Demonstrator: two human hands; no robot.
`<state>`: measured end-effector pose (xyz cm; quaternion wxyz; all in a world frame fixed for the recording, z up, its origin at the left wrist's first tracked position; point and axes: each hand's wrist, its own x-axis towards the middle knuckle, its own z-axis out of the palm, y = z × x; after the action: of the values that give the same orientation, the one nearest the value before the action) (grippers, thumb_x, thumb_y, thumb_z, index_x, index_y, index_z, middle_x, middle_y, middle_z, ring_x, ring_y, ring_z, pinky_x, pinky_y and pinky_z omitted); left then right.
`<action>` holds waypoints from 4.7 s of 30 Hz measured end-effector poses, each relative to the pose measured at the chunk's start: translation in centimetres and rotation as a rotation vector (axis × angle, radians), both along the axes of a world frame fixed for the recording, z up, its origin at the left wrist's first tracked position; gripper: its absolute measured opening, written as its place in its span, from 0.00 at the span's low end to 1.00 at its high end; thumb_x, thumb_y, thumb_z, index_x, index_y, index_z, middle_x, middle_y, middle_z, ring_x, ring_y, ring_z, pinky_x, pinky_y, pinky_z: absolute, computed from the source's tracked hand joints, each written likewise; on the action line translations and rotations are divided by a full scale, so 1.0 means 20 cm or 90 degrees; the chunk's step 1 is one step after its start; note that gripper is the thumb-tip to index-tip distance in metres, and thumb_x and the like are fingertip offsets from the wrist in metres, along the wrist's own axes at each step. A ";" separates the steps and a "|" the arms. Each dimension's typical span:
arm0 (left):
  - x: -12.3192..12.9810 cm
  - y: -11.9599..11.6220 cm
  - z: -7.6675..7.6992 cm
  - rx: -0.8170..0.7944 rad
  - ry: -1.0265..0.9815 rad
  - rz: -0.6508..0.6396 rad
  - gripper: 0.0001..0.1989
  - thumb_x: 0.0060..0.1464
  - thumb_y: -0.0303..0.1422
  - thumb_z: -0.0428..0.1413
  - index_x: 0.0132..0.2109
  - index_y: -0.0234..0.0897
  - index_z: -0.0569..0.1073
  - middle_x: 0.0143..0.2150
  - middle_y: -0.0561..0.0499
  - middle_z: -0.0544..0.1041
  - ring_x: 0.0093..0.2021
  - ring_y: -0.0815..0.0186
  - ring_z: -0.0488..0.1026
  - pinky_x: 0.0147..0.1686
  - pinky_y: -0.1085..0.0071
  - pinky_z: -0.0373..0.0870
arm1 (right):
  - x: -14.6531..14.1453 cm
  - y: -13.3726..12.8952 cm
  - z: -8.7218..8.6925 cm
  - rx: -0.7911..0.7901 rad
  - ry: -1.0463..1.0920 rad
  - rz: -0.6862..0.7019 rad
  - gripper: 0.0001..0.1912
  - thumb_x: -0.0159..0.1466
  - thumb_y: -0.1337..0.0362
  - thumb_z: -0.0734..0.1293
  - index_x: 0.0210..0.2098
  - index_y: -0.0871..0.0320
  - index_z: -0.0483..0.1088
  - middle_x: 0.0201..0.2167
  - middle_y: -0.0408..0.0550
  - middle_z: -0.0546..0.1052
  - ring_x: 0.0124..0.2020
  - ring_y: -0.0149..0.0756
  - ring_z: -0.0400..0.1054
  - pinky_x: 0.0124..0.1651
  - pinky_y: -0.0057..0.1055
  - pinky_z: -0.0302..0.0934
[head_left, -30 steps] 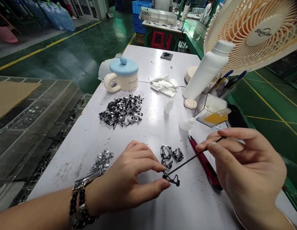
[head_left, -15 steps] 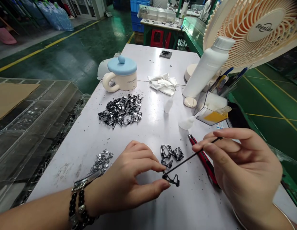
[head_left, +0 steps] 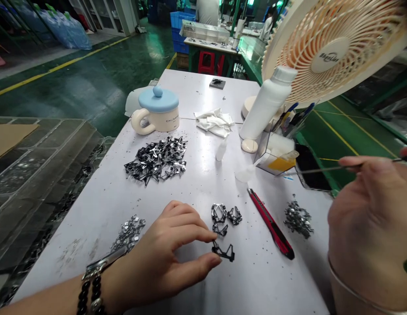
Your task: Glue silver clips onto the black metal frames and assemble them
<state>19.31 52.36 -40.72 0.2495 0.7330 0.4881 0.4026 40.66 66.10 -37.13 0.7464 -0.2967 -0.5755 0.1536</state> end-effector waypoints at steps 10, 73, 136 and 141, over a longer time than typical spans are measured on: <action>-0.04 -0.01 -0.07 0.004 0.092 -0.042 0.11 0.53 0.26 0.56 0.44 0.41 0.69 0.37 0.54 0.74 0.40 0.67 0.68 0.43 0.67 0.63 | 0.21 0.43 -0.13 0.022 -0.282 -0.196 0.11 0.55 0.67 0.68 0.37 0.57 0.63 0.32 0.43 0.70 0.29 0.33 0.71 0.32 0.32 0.66; -0.01 -0.07 -0.01 0.287 0.271 0.148 0.12 0.47 0.31 0.62 0.41 0.32 0.74 0.35 0.51 0.78 0.38 0.63 0.72 0.41 0.61 0.60 | -0.11 -0.20 -0.14 -0.208 -0.590 0.574 0.03 0.60 0.68 0.67 0.34 0.55 0.70 0.29 0.43 0.68 0.34 0.31 0.62 0.38 0.36 0.54; 0.03 -0.01 0.00 -0.725 -0.736 -0.010 0.03 0.48 0.28 0.60 0.30 0.31 0.74 0.29 0.51 0.72 0.32 0.72 0.66 0.35 0.77 0.62 | -0.17 -0.32 -0.14 -0.040 -0.564 0.405 0.08 0.49 0.68 0.70 0.30 0.60 0.69 0.28 0.44 0.70 0.31 0.32 0.60 0.35 0.35 0.50; 0.03 -0.02 -0.02 -0.731 -0.750 -0.005 0.03 0.48 0.27 0.60 0.29 0.31 0.74 0.29 0.51 0.73 0.32 0.72 0.68 0.36 0.77 0.63 | -0.17 -0.33 -0.14 -0.051 -0.570 0.414 0.07 0.51 0.68 0.70 0.30 0.60 0.69 0.29 0.44 0.70 0.31 0.33 0.60 0.35 0.35 0.50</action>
<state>19.97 52.05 -41.06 0.8025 0.1613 0.4045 0.4079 37.27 59.55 -39.88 0.3312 -0.1680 -0.8923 0.2565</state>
